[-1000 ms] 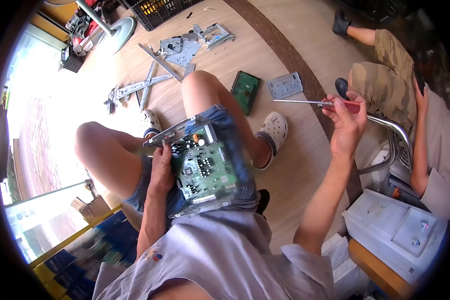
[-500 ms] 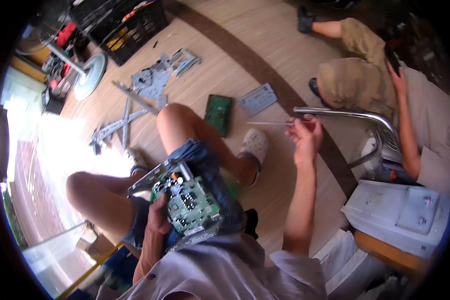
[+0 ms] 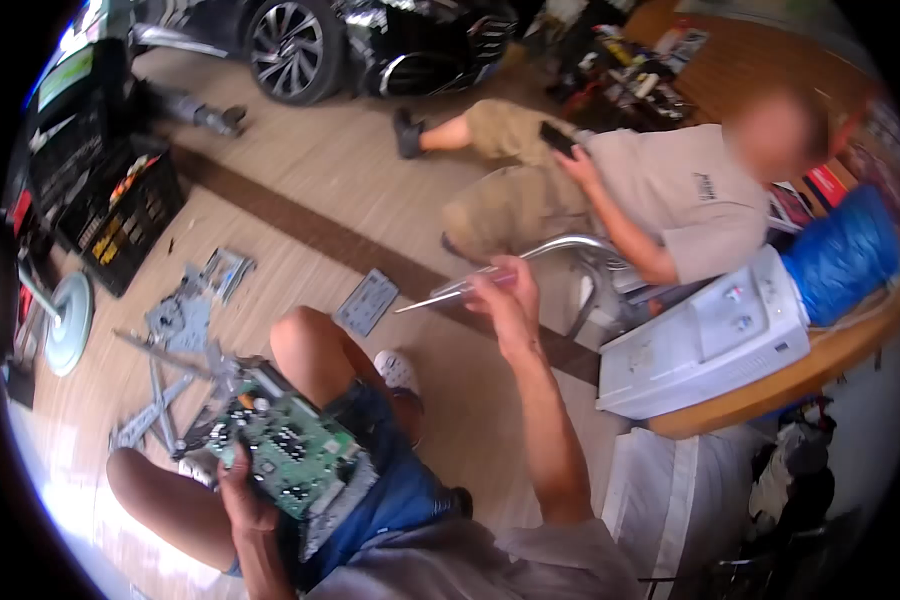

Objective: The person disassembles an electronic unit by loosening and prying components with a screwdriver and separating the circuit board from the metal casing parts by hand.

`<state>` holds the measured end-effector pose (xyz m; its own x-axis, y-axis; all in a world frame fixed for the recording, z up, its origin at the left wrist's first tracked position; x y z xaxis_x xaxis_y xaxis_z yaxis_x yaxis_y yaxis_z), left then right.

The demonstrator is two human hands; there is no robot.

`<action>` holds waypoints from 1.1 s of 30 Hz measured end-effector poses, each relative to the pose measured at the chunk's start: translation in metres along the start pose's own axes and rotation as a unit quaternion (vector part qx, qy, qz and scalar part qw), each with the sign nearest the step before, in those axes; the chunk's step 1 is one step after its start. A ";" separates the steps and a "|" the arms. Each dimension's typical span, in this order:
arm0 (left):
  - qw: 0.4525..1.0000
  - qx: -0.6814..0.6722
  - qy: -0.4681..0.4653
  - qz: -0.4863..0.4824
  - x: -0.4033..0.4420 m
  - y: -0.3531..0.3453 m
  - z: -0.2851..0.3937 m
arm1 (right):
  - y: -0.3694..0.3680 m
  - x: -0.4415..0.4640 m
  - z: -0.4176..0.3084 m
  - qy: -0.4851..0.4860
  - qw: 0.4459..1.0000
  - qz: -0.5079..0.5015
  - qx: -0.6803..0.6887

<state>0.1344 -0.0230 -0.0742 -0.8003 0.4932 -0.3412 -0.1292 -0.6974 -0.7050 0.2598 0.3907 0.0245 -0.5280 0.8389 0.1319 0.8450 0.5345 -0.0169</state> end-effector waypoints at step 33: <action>0.989 -0.018 -0.141 0.030 0.165 -0.025 0.195 | -0.192 -0.058 0.402 -0.249 0.551 -0.548 -0.578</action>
<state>-0.1088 -0.0253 0.0083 -0.9382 0.2823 -0.2002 -0.0584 -0.6993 -0.7124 0.0944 0.2812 -0.3785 -0.4901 0.1560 -0.8576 -0.6664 0.5672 0.4840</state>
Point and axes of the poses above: each hand's wrist, its own x-axis towards the middle knuckle, its own y-axis out of the back of the hand, z = x × y, the point moved 4 cm from there along x, towards the middle knuckle, and after that the axes turned 2 degrees about y, right-handed, at the moved point
